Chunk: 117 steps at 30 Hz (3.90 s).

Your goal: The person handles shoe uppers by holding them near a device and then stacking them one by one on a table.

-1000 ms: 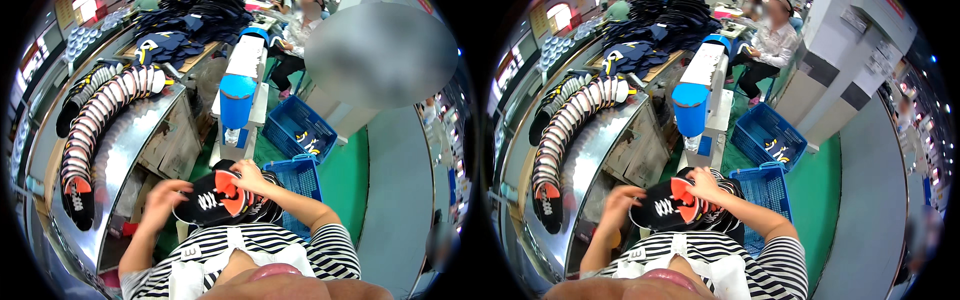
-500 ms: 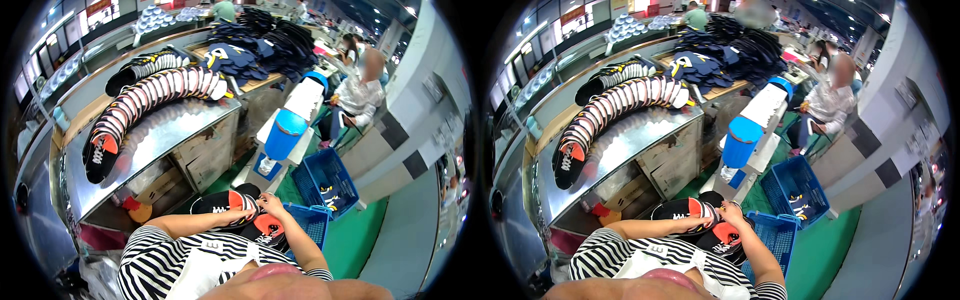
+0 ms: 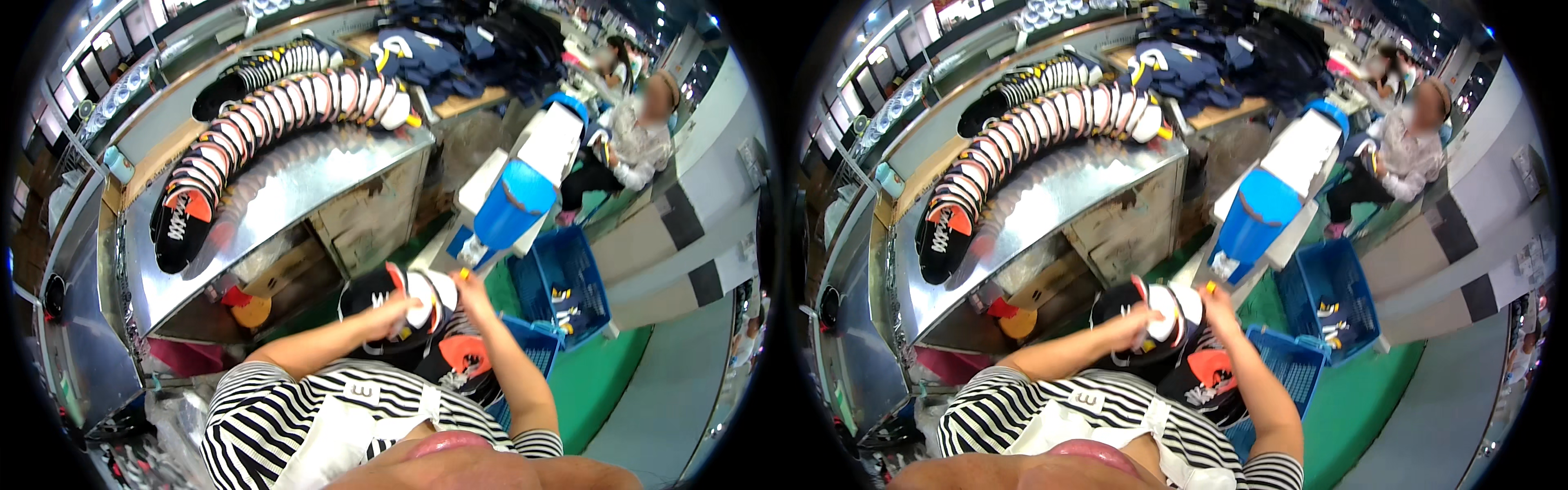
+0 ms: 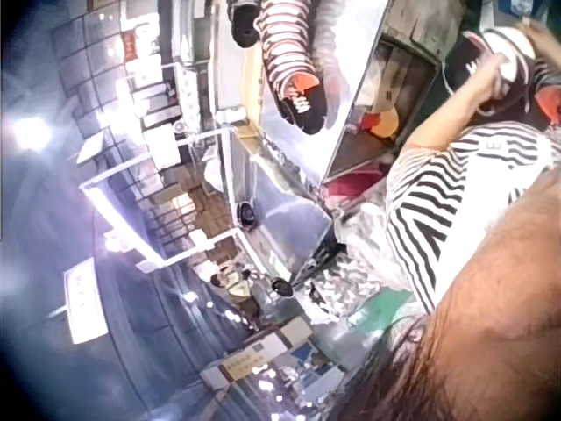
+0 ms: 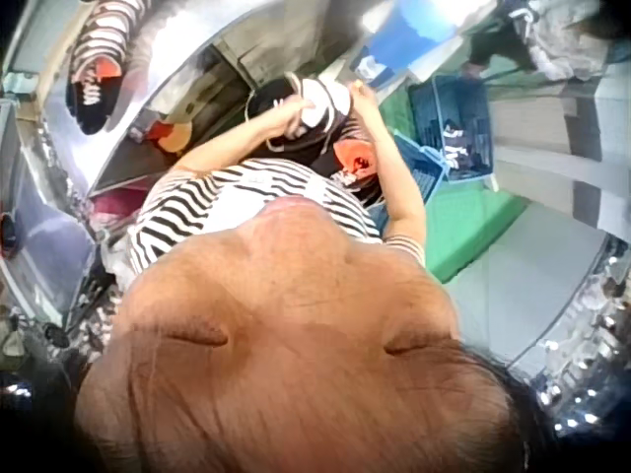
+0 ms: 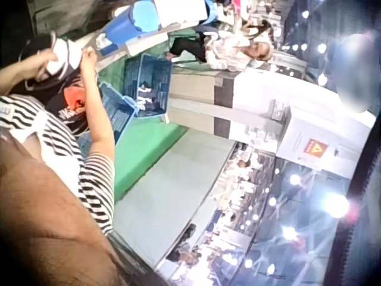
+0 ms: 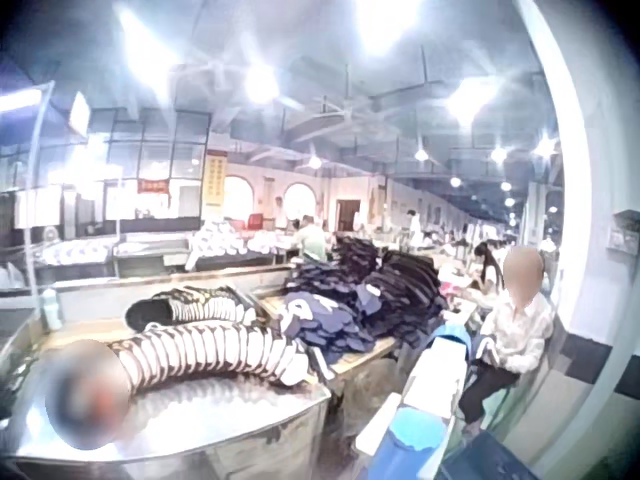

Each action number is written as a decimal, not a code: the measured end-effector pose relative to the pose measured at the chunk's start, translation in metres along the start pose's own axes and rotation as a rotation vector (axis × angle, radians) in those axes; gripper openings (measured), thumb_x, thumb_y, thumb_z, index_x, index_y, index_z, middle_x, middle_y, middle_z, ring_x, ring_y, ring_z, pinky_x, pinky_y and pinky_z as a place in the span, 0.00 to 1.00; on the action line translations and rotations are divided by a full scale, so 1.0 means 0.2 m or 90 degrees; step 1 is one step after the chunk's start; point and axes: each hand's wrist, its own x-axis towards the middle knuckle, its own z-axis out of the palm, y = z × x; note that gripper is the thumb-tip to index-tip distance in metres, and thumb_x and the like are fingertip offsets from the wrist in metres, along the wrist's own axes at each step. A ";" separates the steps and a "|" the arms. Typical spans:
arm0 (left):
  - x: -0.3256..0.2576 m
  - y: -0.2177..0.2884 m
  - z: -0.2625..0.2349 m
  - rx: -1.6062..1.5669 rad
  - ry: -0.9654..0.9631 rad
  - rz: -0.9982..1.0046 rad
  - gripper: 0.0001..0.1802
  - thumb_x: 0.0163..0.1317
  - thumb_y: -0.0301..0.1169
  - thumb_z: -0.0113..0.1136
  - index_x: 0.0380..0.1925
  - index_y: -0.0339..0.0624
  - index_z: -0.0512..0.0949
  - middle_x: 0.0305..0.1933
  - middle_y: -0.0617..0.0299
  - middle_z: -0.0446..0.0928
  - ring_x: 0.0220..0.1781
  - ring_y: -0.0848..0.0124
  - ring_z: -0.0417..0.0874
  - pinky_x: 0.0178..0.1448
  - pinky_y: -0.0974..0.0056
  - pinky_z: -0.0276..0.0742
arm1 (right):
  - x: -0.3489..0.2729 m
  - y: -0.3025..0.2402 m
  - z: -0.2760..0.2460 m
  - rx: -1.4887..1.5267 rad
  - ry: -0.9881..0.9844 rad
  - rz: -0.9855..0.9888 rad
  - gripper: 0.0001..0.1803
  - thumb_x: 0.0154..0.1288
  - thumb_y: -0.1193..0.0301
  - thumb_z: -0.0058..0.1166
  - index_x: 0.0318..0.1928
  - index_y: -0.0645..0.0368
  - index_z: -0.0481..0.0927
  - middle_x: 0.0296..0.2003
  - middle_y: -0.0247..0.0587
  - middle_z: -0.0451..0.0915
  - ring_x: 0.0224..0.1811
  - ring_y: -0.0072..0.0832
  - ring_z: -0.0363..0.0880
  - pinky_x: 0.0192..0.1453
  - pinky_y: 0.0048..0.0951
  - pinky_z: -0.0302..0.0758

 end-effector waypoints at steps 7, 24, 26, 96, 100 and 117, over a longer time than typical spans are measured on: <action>0.14 0.43 -0.06 0.158 0.076 0.253 0.21 0.65 0.42 0.52 0.48 0.36 0.75 0.41 0.62 0.79 0.42 0.76 0.79 0.47 0.70 0.73 | 0.06 -0.14 0.15 -0.042 0.133 -0.280 0.15 0.62 0.64 0.54 0.44 0.61 0.74 0.30 0.36 0.77 0.35 0.23 0.75 0.40 0.26 0.71; 0.69 0.25 0.08 0.240 -0.014 0.073 0.19 0.61 0.41 0.60 0.43 0.37 0.77 0.39 0.65 0.78 0.39 0.78 0.77 0.43 0.71 0.71 | 0.07 -0.17 -0.12 0.300 0.130 -0.065 0.06 0.64 0.72 0.55 0.34 0.62 0.77 0.33 0.39 0.81 0.35 0.22 0.78 0.38 0.23 0.75; 0.77 0.24 0.08 0.234 -0.005 0.073 0.19 0.60 0.40 0.60 0.43 0.36 0.77 0.39 0.64 0.78 0.39 0.77 0.77 0.43 0.71 0.71 | 0.12 -0.17 -0.14 0.275 0.160 -0.051 0.04 0.63 0.73 0.55 0.34 0.61 0.77 0.32 0.40 0.81 0.34 0.23 0.78 0.39 0.23 0.75; -0.79 0.85 -1.78 0.440 1.121 0.510 0.20 0.56 0.43 0.63 0.25 0.34 0.76 0.27 0.56 0.77 0.30 0.64 0.75 0.36 0.57 0.70 | -0.34 0.00 -0.44 -0.882 -0.282 0.029 0.42 0.37 0.61 0.72 0.54 0.67 0.70 0.53 0.62 0.71 0.56 0.52 0.71 0.59 0.39 0.70; -1.01 0.89 -2.64 0.092 0.851 0.532 0.13 0.56 0.37 0.63 0.29 0.35 0.80 0.27 0.60 0.77 0.26 0.71 0.73 0.31 0.64 0.69 | -0.35 -0.26 -0.30 -0.571 -0.352 0.059 0.39 0.41 0.61 0.69 0.55 0.64 0.70 0.53 0.52 0.74 0.56 0.40 0.72 0.60 0.34 0.67; -0.20 0.24 0.10 -0.063 -0.150 -0.021 0.24 0.64 0.49 0.53 0.47 0.40 0.73 0.50 0.59 0.73 0.50 0.70 0.74 0.53 0.63 0.69 | -0.35 -0.20 0.37 -0.343 0.415 -0.317 0.40 0.43 0.70 0.69 0.58 0.62 0.63 0.53 0.54 0.68 0.56 0.50 0.67 0.59 0.40 0.67</action>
